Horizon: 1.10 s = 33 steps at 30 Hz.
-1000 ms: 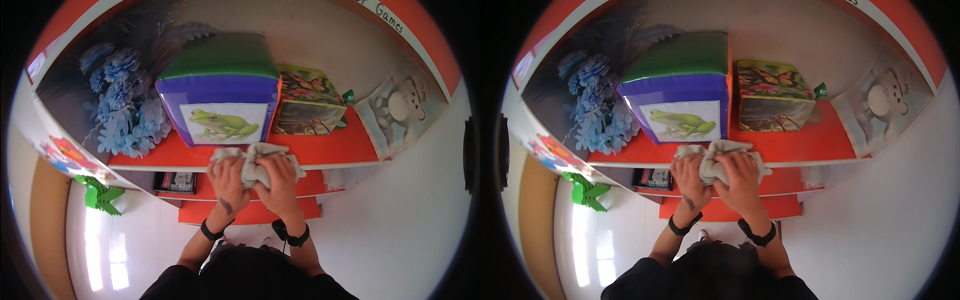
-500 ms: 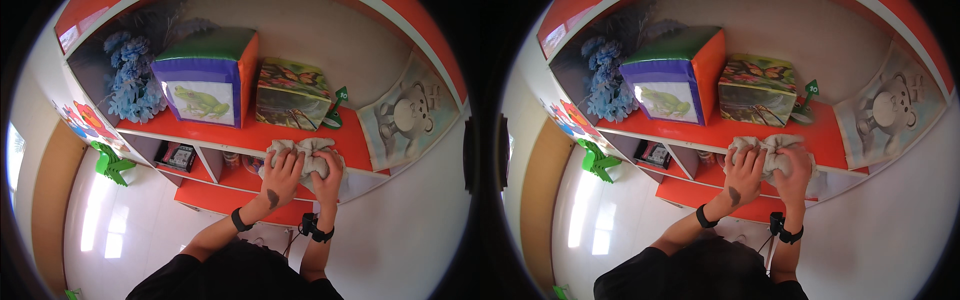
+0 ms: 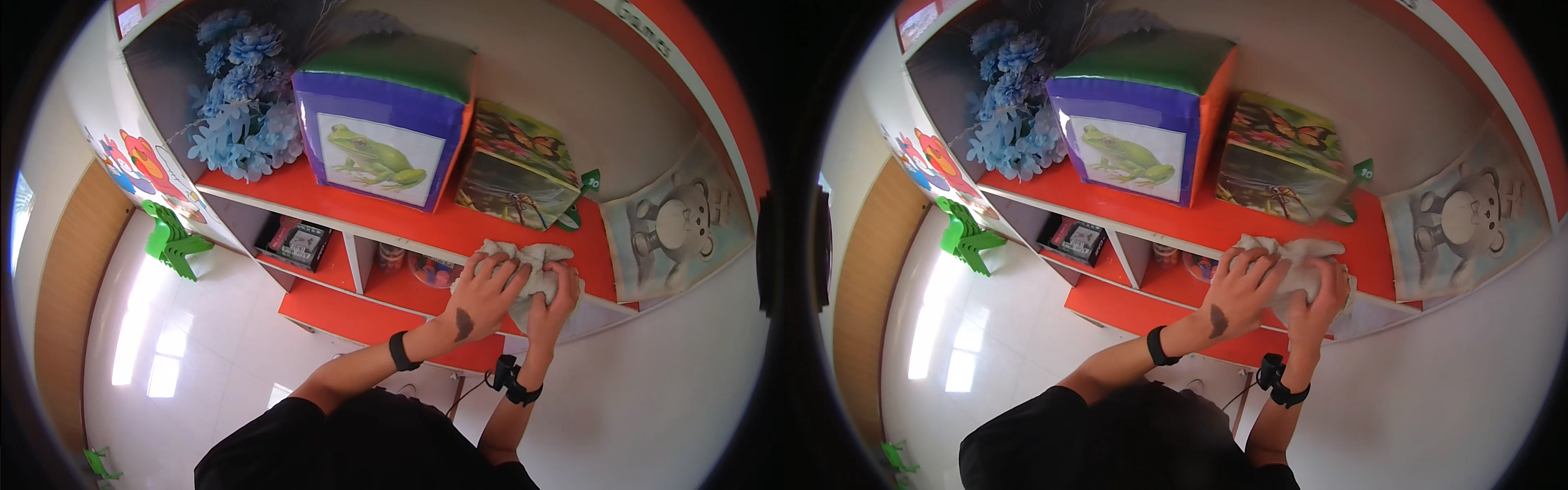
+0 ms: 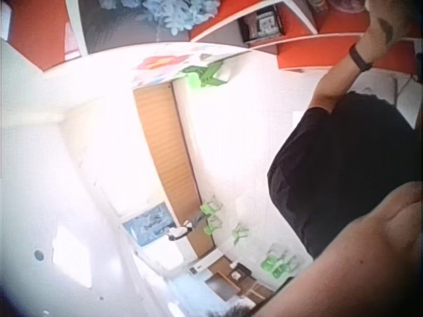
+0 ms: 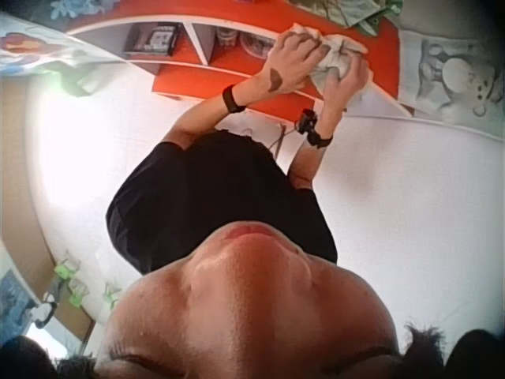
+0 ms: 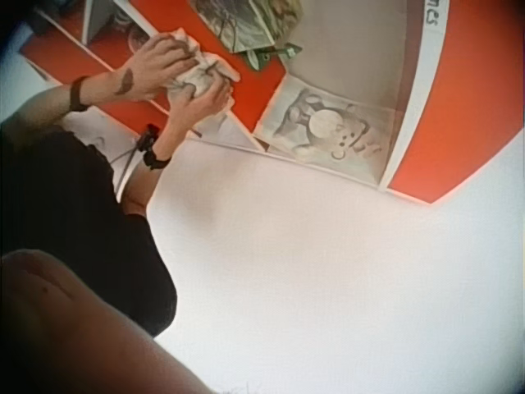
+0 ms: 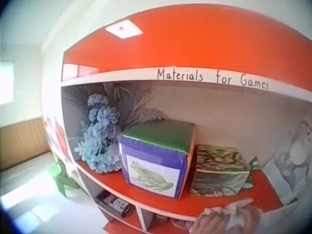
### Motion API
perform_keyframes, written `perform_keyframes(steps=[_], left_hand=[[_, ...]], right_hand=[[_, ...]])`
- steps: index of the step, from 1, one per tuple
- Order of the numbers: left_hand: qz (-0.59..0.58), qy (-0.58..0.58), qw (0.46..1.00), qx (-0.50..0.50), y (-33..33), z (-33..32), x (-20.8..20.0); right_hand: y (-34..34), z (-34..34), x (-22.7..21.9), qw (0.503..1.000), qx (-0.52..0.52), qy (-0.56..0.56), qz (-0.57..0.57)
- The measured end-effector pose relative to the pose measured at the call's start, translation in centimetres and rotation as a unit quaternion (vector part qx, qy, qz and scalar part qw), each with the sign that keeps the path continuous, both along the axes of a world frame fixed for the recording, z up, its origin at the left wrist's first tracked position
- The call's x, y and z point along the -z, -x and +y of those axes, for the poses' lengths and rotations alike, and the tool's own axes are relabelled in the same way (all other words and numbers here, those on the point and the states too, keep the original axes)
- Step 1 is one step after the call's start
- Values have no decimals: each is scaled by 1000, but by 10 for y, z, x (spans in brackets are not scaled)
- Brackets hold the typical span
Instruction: The person wipes the surfaces of a red shelving unit and a large colorful toy block using a cloth.
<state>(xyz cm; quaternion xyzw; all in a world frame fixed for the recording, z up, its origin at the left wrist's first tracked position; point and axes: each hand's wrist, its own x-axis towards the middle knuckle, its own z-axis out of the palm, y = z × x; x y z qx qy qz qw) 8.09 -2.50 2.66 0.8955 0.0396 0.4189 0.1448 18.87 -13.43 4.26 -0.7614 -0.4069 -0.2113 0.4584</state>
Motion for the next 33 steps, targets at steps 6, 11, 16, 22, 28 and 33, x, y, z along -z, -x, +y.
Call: perform_keyframes(steps=[6,11,16,22,28,33], left_hand=[[3,28,999,15,40,45,-5],[-12,46,999,-18,89,109,4],[-37,44,997,-42,142,167,2],[-67,44,993,-84,191,225,9],[-124,21,986,-109,214,260,24],[-140,18,981,-132,212,256,30]], right_hand=[[37,38,4,998,19,34,-38],[90,98,6,996,-9,58,-63],[147,156,9,994,4,71,-79],[196,211,3,992,-50,90,-77],[226,246,4,990,-62,99,-80],[224,248,5,989,-97,75,-81]])
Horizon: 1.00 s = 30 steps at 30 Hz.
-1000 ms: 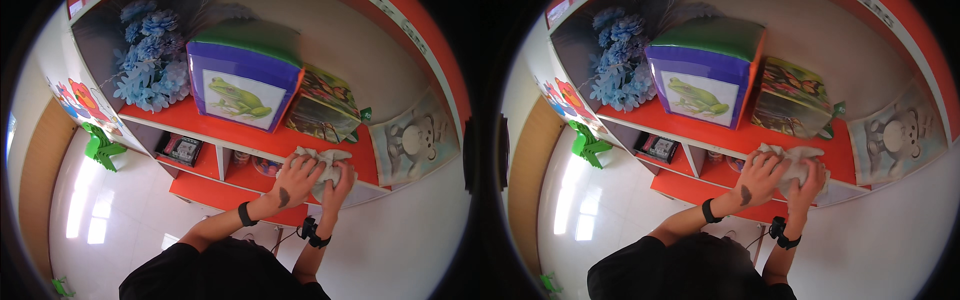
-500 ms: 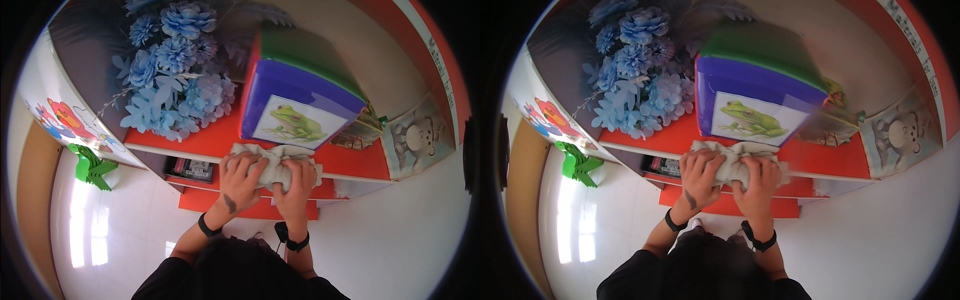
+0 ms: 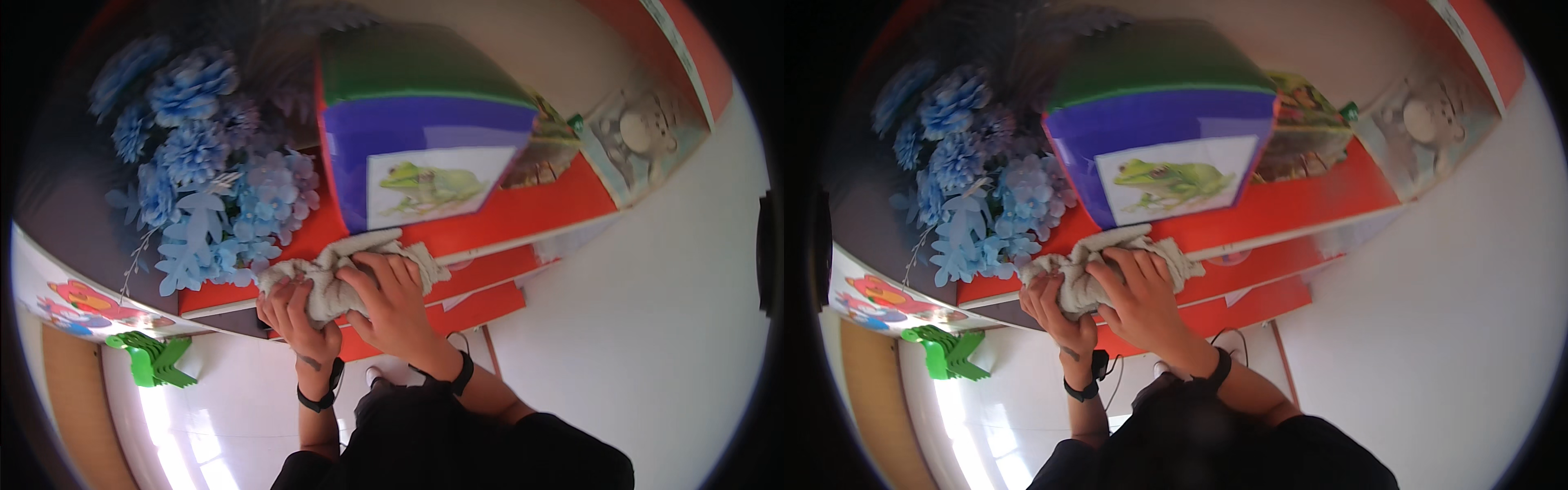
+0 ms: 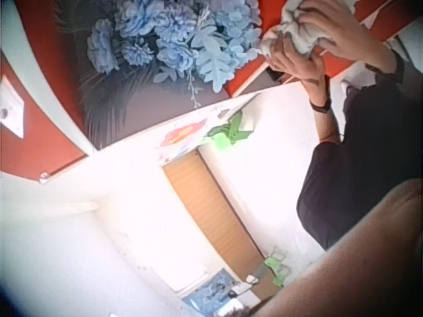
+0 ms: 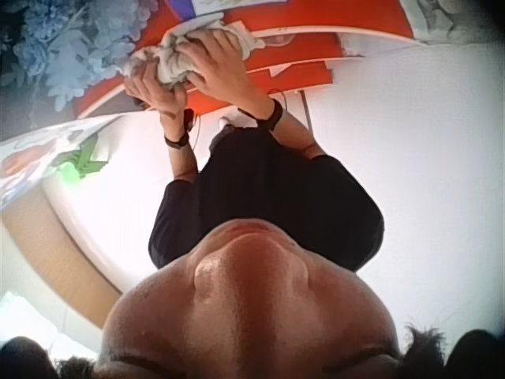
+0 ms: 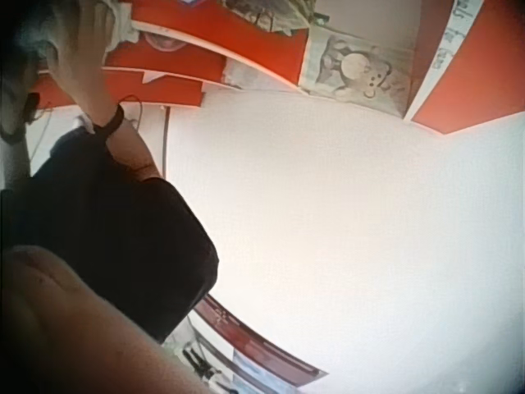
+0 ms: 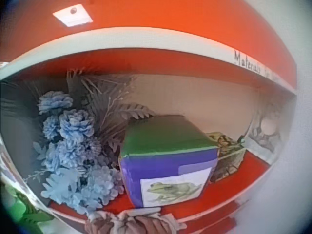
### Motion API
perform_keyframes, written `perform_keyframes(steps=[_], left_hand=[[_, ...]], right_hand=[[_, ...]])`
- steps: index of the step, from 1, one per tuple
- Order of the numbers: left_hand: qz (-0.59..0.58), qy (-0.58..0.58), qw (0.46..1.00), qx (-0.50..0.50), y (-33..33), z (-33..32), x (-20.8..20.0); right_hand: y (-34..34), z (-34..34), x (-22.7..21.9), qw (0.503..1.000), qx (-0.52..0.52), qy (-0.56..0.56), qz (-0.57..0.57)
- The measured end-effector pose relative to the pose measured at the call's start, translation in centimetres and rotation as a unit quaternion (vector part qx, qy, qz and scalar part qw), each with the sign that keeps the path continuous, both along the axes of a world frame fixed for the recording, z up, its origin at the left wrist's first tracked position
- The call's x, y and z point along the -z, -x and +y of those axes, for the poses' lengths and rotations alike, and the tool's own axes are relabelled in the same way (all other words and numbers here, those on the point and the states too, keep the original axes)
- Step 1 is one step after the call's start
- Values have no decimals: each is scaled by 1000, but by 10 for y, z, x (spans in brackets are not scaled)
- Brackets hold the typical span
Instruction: The person wipes the surfaces of a red shelving unit and a large colorful toy block using a cloth.
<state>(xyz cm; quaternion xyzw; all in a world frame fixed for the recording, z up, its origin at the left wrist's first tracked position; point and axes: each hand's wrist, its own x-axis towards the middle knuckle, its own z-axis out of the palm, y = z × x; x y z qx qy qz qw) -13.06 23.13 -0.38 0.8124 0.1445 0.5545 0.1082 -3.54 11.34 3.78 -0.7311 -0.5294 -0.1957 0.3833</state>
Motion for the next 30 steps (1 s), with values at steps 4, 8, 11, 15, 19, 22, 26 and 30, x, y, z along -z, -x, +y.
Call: perform_keyframes(steps=[4,8,11,15,19,22,26,30], left_hand=[[-24,9,999,-30,-13,-11,0],[-44,-3,997,-62,-36,-34,2],[-13,-27,999,-32,-62,-63,3],[43,-32,999,10,-103,-118,-2],[86,-22,996,24,-150,-176,5],[95,-41,994,40,-169,-217,4],[55,-6,993,109,-171,-237,39],[126,63,980,143,-158,-245,75]], right_hand=[[-7,-9,1,1000,-23,-19,5],[-23,-27,2,994,-90,-52,21],[-56,-61,3,996,-57,-56,38],[-106,-118,6,998,-16,-57,18],[-155,-173,14,995,28,-92,-2],[-179,-208,20,990,46,-129,-25],[-177,-233,50,989,-4,-145,-3],[-171,-240,126,976,-50,-26,211]])
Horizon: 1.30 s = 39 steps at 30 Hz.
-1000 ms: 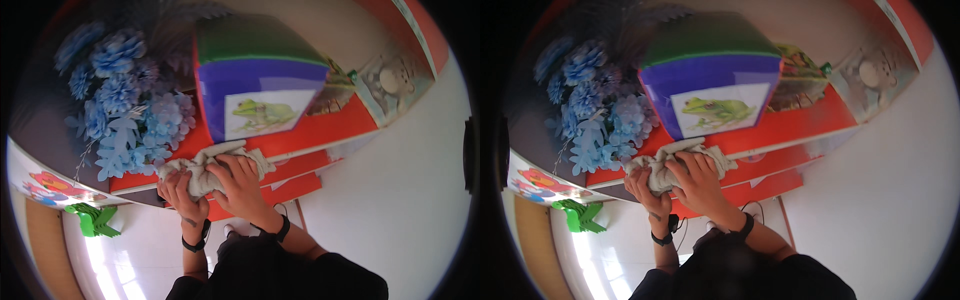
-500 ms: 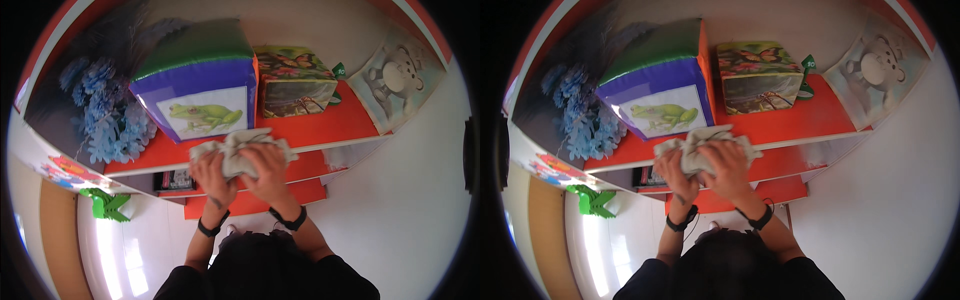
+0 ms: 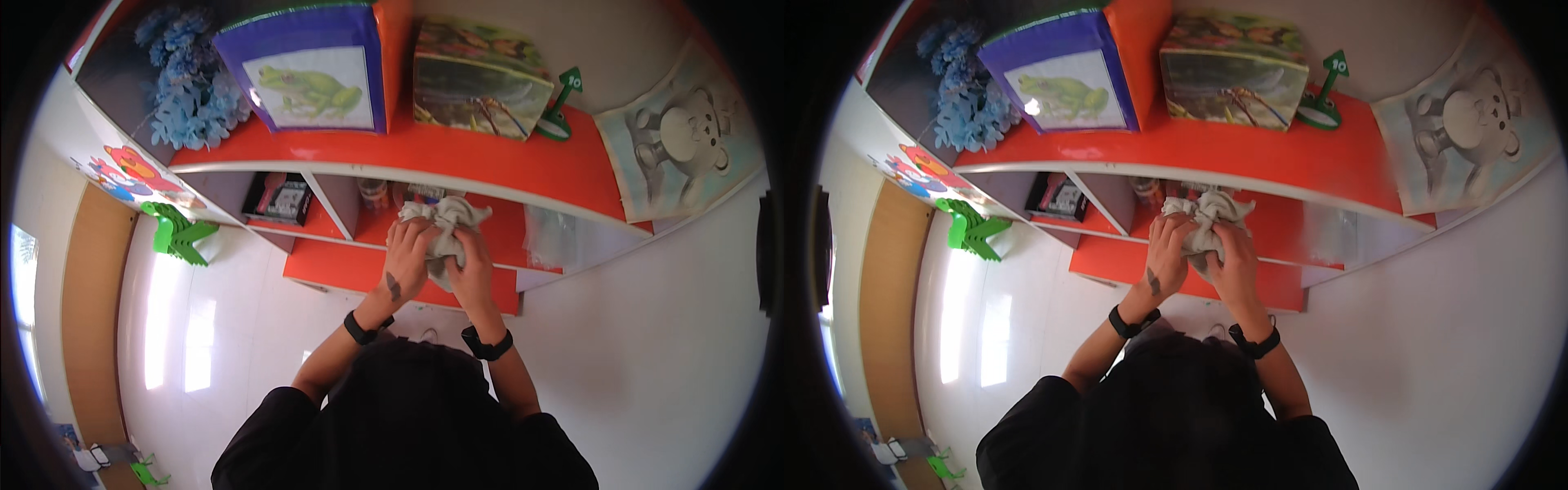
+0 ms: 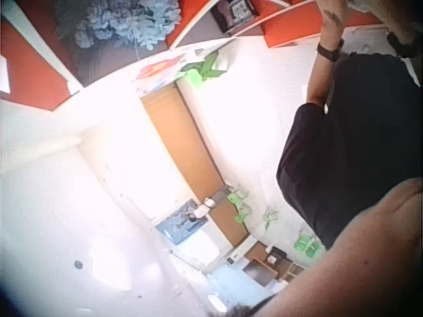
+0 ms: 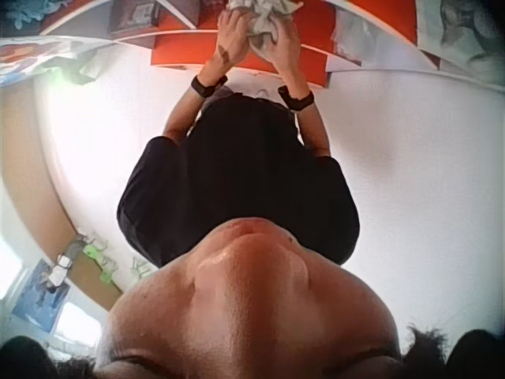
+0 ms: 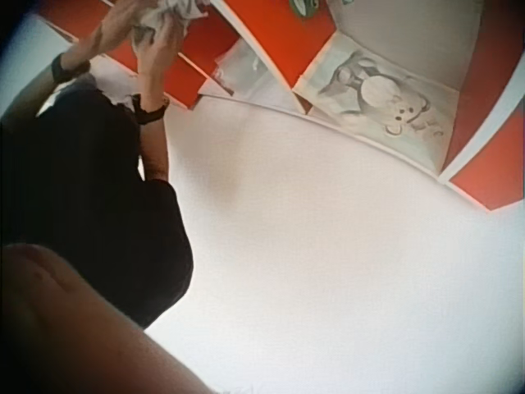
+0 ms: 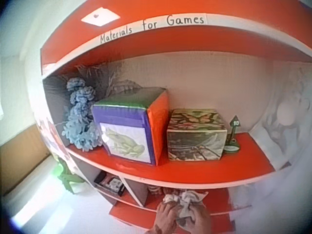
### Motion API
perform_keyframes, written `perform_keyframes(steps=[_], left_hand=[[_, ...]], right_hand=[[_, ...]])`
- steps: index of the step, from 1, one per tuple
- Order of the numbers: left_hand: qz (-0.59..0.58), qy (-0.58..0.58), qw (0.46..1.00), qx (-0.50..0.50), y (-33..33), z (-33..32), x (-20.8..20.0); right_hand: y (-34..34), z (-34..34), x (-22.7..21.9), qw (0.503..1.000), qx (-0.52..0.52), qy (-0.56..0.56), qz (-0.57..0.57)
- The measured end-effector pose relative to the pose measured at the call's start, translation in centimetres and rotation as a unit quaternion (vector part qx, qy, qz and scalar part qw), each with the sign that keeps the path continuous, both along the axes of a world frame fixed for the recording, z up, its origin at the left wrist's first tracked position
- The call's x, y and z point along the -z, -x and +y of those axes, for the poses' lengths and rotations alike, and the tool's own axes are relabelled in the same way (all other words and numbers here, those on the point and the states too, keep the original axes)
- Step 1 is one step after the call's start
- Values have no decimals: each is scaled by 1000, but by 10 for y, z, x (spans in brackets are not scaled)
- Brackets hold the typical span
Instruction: The person wipes the surfaces of a red shelving unit and a large colorful toy block using a cloth.
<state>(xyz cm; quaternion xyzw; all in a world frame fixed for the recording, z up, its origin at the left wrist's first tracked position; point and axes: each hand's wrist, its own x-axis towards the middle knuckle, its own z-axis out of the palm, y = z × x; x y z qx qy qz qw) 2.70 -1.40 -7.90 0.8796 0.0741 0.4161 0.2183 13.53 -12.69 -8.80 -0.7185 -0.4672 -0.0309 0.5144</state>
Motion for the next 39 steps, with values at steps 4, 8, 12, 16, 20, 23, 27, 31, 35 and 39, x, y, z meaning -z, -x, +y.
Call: perform_keyframes(steps=[4,8,12,16,20,23,27,31,35,39], left_hand=[[141,3,990,-18,9,2,71],[194,-52,979,-24,2,18,110],[310,-57,949,-19,-7,27,145],[331,-40,943,-15,5,36,168],[318,-6,948,14,20,59,157],[287,9,958,-3,47,84,163],[266,115,957,26,85,113,169],[199,60,978,35,92,114,194],[224,42,972,53,87,112,193],[256,29,965,40,93,119,198]], right_hand=[[-11,-15,60,989,-63,121,-62],[-19,-12,83,976,-69,150,-141],[-30,0,145,972,-42,179,-143],[-14,8,163,967,-13,178,-184],[-1,26,162,962,-14,199,-188],[24,54,159,959,-26,205,-192],[60,96,162,959,-36,201,-195],[66,108,165,967,-15,187,-171],[65,107,164,967,18,188,-170],[83,119,164,972,67,192,-116]])
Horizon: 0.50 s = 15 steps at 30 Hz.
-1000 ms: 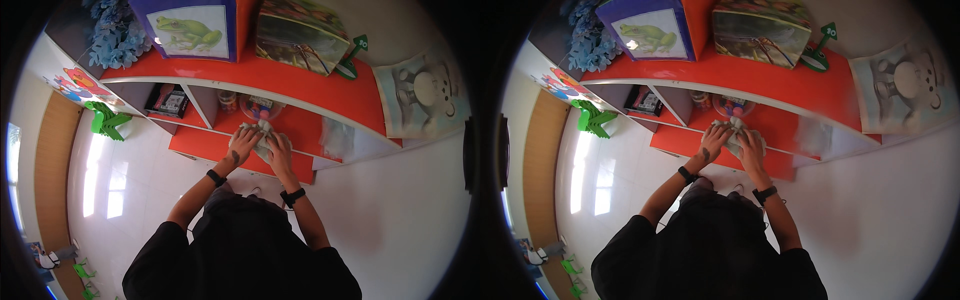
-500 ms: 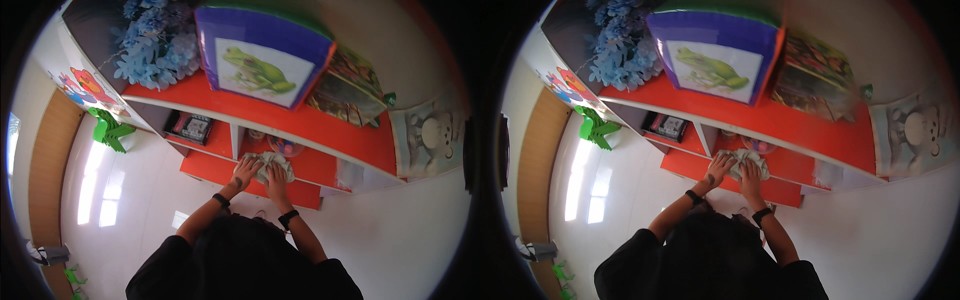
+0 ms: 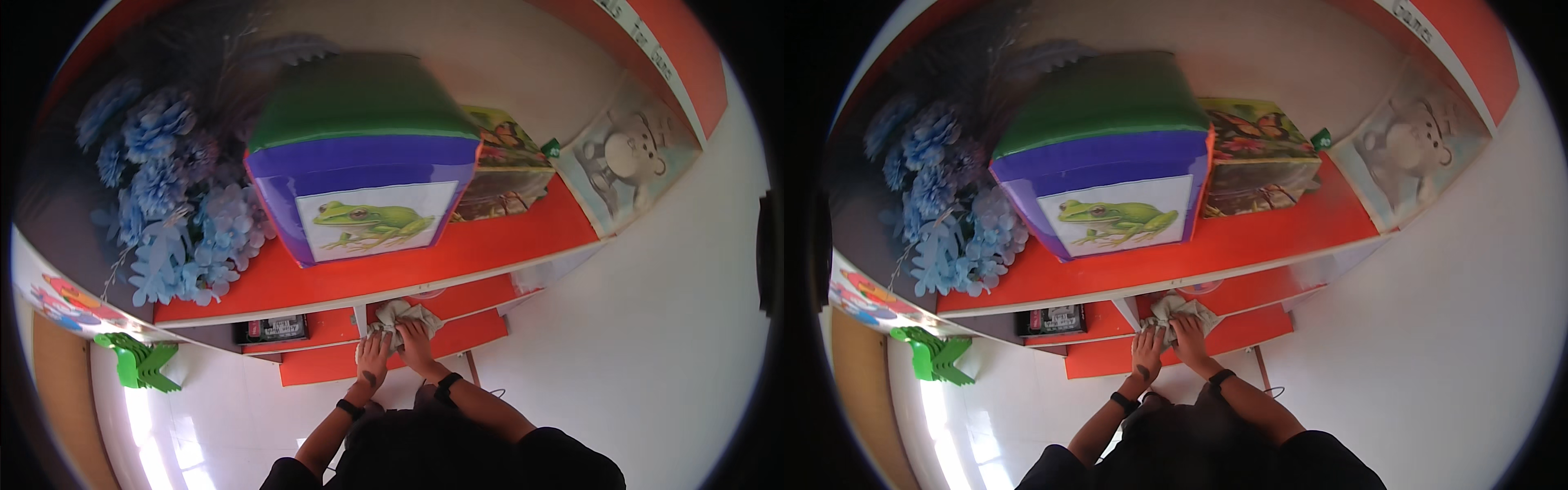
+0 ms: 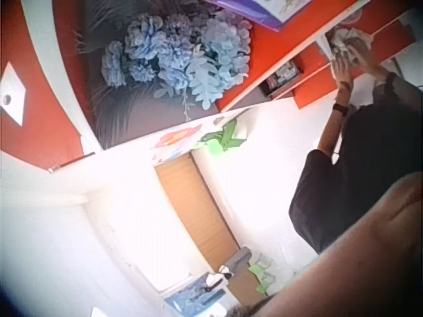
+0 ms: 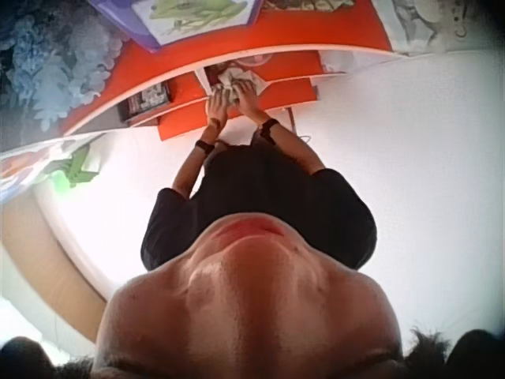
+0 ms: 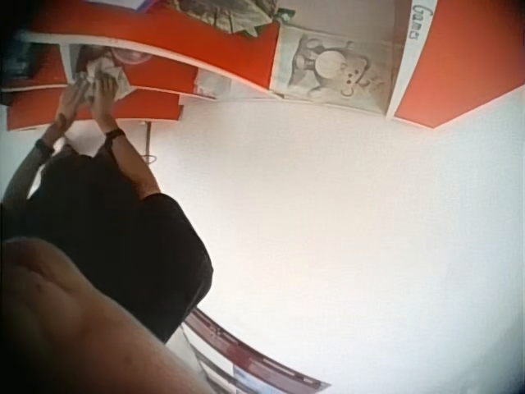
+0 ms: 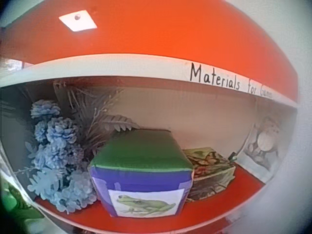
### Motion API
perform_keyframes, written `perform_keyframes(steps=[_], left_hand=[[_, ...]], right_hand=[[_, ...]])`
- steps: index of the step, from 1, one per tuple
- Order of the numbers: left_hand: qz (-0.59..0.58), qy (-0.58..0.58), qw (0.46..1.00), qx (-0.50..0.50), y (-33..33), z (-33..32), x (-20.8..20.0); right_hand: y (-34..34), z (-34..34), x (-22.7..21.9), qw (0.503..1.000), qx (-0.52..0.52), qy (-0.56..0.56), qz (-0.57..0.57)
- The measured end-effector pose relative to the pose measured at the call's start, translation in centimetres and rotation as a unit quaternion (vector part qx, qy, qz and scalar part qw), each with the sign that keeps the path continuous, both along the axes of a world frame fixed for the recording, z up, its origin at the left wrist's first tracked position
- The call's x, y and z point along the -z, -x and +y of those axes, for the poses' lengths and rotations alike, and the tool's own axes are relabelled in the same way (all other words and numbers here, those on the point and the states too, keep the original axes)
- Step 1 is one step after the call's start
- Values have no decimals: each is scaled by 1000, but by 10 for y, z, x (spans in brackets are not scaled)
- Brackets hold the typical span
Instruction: The person wipes the surfaces of a red shelving unit and a large colorful toy block using a cloth.
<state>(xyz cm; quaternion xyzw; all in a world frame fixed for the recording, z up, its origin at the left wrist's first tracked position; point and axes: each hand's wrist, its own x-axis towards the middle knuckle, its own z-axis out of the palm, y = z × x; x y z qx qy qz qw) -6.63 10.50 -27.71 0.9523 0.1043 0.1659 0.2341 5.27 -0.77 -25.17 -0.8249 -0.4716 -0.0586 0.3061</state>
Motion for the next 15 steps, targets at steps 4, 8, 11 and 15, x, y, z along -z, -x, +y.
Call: perform_keyframes(steps=[4,8,11,15], left_hand=[[32,-11,999,9,-1,-7,-3],[63,-52,997,10,-16,-22,-6],[62,-52,996,24,-43,-30,8],[99,-88,990,53,-94,-62,-3]], right_hand=[[-6,-7,-7,1000,-3,-4,29],[-26,-30,-13,998,-50,3,47],[-55,-44,-15,995,-67,-20,74],[-106,-87,-3,992,-81,-34,85]])
